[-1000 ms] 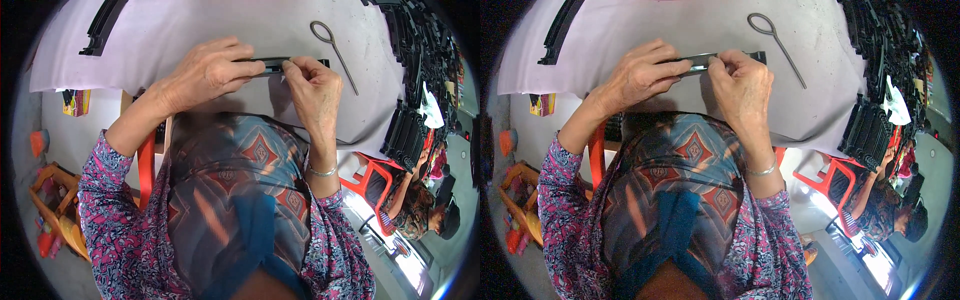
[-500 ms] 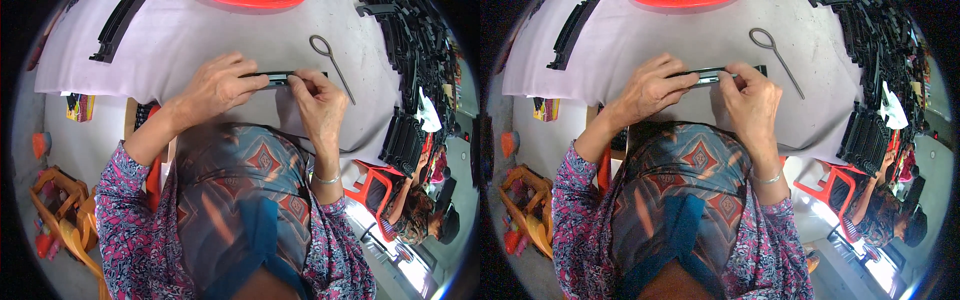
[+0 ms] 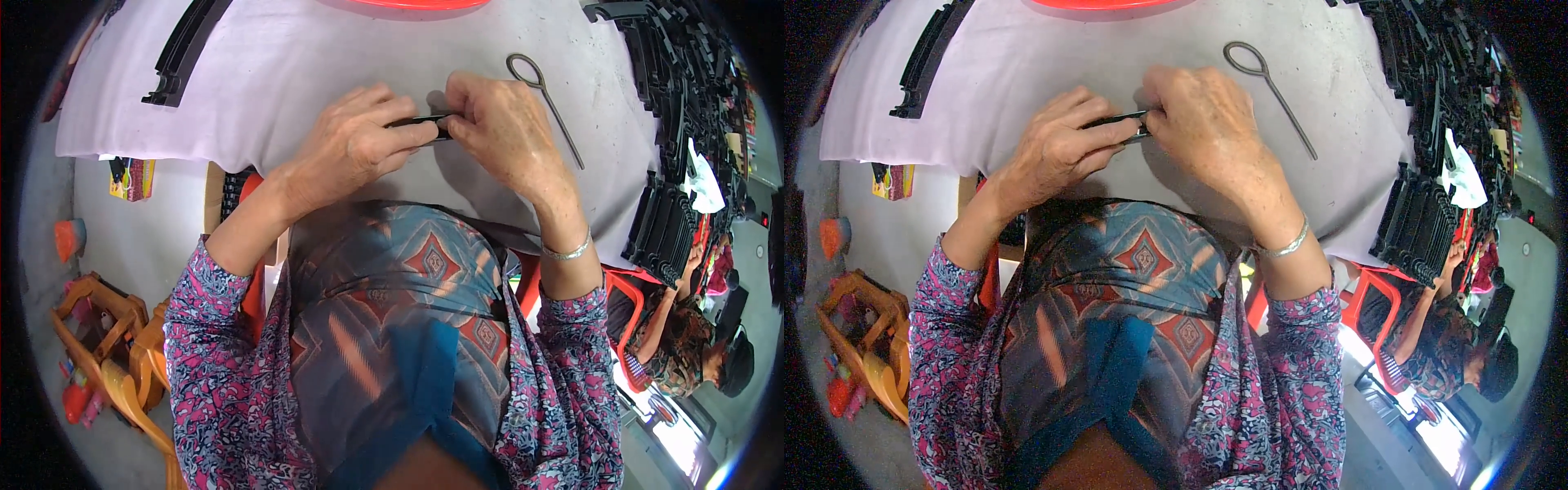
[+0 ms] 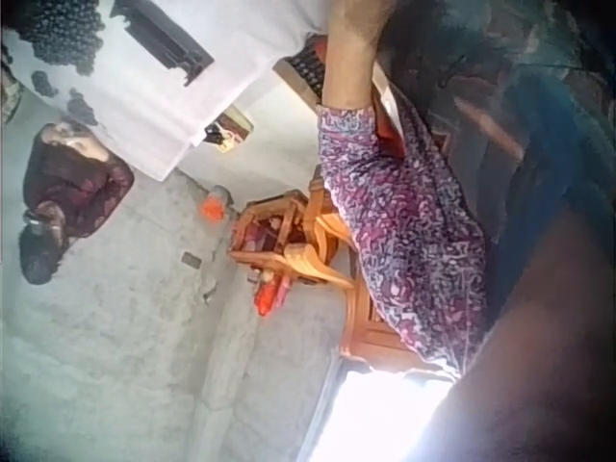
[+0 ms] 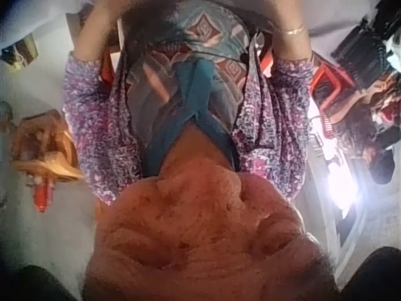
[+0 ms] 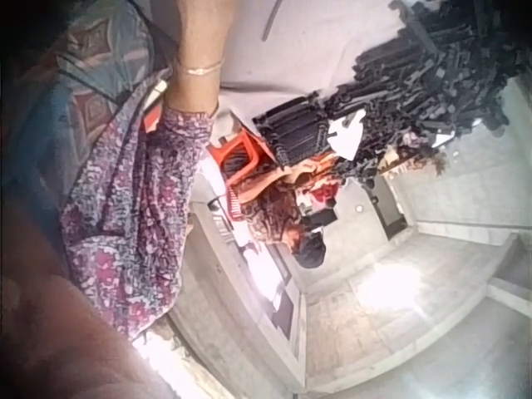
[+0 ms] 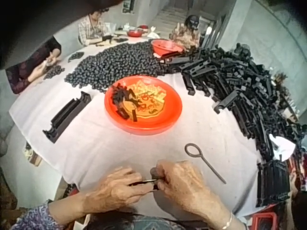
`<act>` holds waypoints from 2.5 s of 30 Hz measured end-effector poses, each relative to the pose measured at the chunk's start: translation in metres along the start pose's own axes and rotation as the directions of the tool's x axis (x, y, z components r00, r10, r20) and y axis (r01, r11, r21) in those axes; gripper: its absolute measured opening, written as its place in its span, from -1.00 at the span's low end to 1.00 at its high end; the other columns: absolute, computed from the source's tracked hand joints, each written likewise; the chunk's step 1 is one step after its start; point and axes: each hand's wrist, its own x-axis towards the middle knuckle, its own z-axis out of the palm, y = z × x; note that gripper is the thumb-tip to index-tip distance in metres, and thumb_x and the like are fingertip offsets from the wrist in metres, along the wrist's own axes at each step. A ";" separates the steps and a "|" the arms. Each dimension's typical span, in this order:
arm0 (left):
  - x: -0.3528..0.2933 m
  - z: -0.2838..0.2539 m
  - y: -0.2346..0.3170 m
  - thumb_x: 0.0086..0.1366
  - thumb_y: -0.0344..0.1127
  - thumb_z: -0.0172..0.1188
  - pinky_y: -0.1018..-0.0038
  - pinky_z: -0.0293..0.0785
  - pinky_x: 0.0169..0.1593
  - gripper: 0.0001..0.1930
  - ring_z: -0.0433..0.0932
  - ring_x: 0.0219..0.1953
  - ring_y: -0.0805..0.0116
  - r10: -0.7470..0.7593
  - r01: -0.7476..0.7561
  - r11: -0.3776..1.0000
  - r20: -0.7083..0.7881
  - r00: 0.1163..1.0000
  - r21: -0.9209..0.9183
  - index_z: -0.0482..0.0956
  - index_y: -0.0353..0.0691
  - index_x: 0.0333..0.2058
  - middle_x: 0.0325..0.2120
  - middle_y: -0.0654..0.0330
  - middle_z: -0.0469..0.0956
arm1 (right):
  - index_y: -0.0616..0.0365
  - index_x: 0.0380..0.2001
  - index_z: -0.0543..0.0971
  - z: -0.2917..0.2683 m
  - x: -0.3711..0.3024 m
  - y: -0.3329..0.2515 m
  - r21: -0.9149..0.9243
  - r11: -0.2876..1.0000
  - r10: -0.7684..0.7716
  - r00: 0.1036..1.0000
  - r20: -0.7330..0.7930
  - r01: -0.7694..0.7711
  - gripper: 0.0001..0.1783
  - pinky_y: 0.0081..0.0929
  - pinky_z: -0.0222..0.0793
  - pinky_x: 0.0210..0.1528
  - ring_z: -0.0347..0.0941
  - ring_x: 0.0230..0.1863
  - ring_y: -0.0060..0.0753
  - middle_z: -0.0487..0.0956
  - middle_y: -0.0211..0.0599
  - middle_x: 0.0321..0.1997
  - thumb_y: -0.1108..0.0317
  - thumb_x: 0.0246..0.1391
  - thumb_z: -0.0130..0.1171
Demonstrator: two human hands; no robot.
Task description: The person assembles levels by inserting vials and plastic pieces into plastic frames by hand, then uses a metal tool to push and secure the components in place.
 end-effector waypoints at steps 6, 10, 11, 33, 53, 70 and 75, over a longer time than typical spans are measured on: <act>-0.003 -0.003 -0.002 0.00 -0.43 0.36 0.29 0.47 -0.22 -0.74 0.52 -0.33 0.11 -0.025 0.022 0.994 -0.021 0.999 -0.107 0.65 -0.23 -0.26 -0.32 0.14 0.58 | 0.21 -0.45 0.60 0.000 0.002 -0.003 -0.034 0.999 0.020 1.000 0.001 -0.020 -0.88 -0.02 0.45 -0.31 0.55 -0.35 0.15 0.59 0.01 -0.49 0.44 -0.10 0.15; -0.001 -0.003 -0.001 -0.02 -0.41 0.35 0.35 0.50 -0.21 -0.77 0.53 -0.32 0.25 -0.017 0.014 0.998 -0.039 0.999 -0.062 0.65 -0.17 -0.31 -0.38 0.25 0.56 | 0.20 -0.44 0.61 -0.001 0.004 -0.001 -0.040 0.999 0.006 1.000 0.027 -0.005 -0.88 -0.02 0.45 -0.31 0.56 -0.35 0.13 0.60 0.00 -0.48 0.45 -0.10 0.13; -0.001 -0.004 -0.001 -0.02 -0.42 0.35 0.35 0.50 -0.21 -0.77 0.53 -0.32 0.24 -0.016 0.013 0.998 -0.037 0.999 -0.065 0.65 -0.18 -0.31 -0.38 0.25 0.56 | 0.20 -0.44 0.61 -0.001 0.004 -0.001 -0.032 0.999 -0.006 1.000 0.016 0.007 -0.88 -0.02 0.45 -0.31 0.56 -0.35 0.13 0.60 -0.01 -0.48 0.45 -0.09 0.13; 0.005 -0.007 -0.004 0.02 -0.42 0.33 0.32 0.51 -0.22 -0.75 0.51 -0.29 0.16 0.045 -0.038 0.996 0.081 0.996 -0.084 0.60 -0.23 -0.26 -0.36 0.19 0.52 | 0.20 -0.44 0.62 0.001 0.006 0.002 -0.090 0.990 -0.103 0.993 0.050 0.107 -0.89 0.02 0.44 -0.22 0.55 -0.26 0.16 0.60 0.03 -0.44 0.45 -0.08 0.14; 0.016 -0.014 0.022 -0.02 -0.38 0.36 0.31 0.44 -0.17 -0.76 0.52 -0.22 0.19 -0.075 0.076 0.997 0.038 0.996 -0.025 0.58 -0.15 -0.32 -0.28 0.20 0.49 | 0.21 -0.35 0.57 -0.029 -0.017 0.084 0.303 0.927 0.290 0.935 -0.202 -0.222 -0.87 -0.64 0.30 -0.49 0.37 -0.52 -0.71 0.49 -0.52 -0.56 0.38 0.12 0.25; 0.016 0.020 0.031 0.12 -0.36 0.06 0.32 0.41 -0.30 -0.78 0.49 -0.34 0.20 -0.127 0.131 0.987 -0.053 0.991 0.089 0.61 -0.23 -0.28 -0.34 0.15 0.46 | 0.18 -0.53 0.55 -0.016 -0.038 0.146 0.391 0.873 0.353 0.931 -0.095 -0.291 -0.88 -0.69 0.15 -0.56 0.22 -0.60 -0.77 0.44 -0.52 -0.60 0.43 0.05 0.22; 0.015 0.017 0.030 0.15 -0.35 0.03 0.31 0.41 -0.29 -0.77 0.49 -0.33 0.18 -0.147 0.150 0.985 -0.034 0.988 0.086 0.61 -0.24 -0.27 -0.32 0.14 0.48 | 0.22 -0.37 0.57 -0.022 -0.046 0.115 0.864 0.397 0.520 0.851 0.065 -0.309 -0.92 -0.75 0.18 -0.69 0.40 -0.59 -0.74 0.54 -0.41 -0.54 0.48 0.02 0.19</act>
